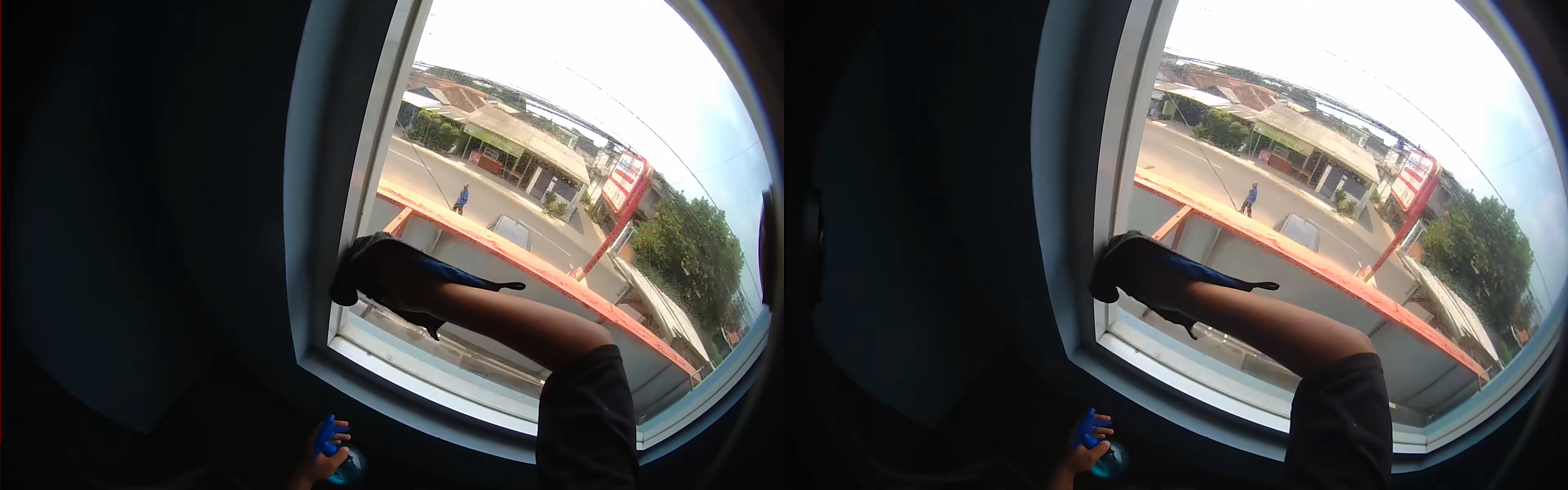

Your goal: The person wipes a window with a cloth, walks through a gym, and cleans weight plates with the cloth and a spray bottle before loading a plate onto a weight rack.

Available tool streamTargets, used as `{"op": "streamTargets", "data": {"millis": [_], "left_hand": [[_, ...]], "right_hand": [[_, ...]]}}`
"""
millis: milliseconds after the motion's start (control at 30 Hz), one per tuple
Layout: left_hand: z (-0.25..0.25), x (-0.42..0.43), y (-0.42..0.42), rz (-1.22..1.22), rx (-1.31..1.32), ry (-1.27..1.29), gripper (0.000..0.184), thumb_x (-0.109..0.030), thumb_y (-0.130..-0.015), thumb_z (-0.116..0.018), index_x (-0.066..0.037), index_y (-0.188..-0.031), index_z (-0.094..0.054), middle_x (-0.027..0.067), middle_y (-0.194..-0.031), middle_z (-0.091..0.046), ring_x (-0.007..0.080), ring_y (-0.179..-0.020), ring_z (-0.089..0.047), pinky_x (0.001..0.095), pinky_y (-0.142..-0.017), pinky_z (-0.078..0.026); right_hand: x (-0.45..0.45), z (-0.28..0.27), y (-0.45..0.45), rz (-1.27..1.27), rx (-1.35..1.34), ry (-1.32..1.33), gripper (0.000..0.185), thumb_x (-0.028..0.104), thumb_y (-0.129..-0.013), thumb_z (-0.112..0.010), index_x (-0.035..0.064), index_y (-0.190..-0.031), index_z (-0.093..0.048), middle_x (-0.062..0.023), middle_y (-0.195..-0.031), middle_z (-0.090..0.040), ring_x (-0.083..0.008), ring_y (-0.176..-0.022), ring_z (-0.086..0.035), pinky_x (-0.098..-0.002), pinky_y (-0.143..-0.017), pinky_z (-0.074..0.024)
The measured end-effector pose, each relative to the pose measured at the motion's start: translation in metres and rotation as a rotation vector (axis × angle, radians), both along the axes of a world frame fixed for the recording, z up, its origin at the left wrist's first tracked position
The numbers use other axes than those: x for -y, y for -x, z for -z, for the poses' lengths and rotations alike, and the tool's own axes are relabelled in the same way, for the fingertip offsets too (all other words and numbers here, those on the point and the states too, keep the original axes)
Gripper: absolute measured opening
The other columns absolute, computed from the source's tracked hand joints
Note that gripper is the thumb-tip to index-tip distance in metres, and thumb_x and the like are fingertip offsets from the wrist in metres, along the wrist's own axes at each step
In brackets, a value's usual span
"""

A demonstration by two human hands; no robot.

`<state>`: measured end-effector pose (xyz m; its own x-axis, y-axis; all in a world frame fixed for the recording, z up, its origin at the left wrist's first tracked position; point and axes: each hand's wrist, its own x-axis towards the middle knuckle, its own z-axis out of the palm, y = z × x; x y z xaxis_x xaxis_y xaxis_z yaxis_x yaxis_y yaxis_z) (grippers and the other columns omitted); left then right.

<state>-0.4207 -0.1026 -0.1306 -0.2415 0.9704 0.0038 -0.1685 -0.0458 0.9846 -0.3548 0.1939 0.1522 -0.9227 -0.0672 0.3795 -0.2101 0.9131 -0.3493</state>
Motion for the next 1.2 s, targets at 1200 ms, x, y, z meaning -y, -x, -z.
{"op": "streamTargets", "data": {"millis": [1200], "left_hand": [[-0.045,-0.01,-0.012,0.179,-0.049,-0.022,0.055,0.001,-0.077,-0.065,-0.005,-0.129,-0.047,0.0111,-0.126,-0.056,0.0219,-0.109,-0.062,0.0378,-0.092,-0.05]], "right_hand": [[0.057,0.138,-0.153,0.501,0.078,0.64,0.021,0.009,-0.083,-0.052,0.0005,-0.096,-0.067,-0.0137,-0.099,-0.069,-0.0223,-0.096,-0.064,-0.0333,-0.093,-0.046]]}}
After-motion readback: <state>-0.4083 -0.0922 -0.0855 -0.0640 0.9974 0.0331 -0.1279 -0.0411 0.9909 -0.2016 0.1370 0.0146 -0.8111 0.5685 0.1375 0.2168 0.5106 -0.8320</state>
